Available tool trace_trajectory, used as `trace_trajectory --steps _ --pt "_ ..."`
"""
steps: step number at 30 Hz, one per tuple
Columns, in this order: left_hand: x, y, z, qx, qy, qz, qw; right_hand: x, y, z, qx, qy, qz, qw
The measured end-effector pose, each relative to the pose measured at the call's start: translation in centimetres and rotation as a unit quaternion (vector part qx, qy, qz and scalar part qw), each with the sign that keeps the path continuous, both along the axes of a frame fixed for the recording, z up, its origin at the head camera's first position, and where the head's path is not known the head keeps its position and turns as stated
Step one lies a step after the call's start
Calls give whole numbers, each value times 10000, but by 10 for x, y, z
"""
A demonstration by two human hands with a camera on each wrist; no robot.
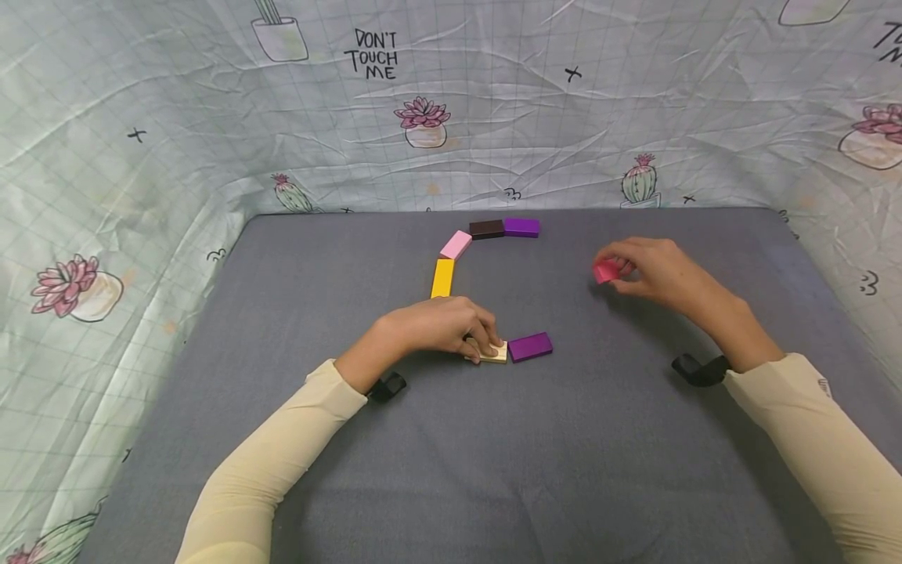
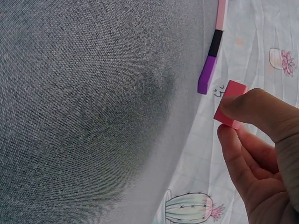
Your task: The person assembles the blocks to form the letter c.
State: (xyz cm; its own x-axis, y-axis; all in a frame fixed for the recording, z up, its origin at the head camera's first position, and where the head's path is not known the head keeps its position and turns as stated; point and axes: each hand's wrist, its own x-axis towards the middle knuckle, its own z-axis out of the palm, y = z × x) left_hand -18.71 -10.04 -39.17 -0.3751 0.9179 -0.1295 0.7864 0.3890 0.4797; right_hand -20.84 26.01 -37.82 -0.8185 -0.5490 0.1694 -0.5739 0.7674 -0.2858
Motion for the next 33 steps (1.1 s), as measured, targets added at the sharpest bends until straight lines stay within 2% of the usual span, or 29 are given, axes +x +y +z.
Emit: trace_trajectory --steps 5,18,26,33 --pt "0 0 0 6 13 -1 10000 0 1 0 71 59 139 9999" --pt "-1 1 1 -8 -18 -21 10000 3 -2 -2 -258 126 191 9994" --pt "-1 0 0 46 13 -57 10000 5 -3 -1 -203 346 458 9981" --pt "-2 0 -1 47 14 -71 10000 10 -6 -1 -153 298 553 9979"
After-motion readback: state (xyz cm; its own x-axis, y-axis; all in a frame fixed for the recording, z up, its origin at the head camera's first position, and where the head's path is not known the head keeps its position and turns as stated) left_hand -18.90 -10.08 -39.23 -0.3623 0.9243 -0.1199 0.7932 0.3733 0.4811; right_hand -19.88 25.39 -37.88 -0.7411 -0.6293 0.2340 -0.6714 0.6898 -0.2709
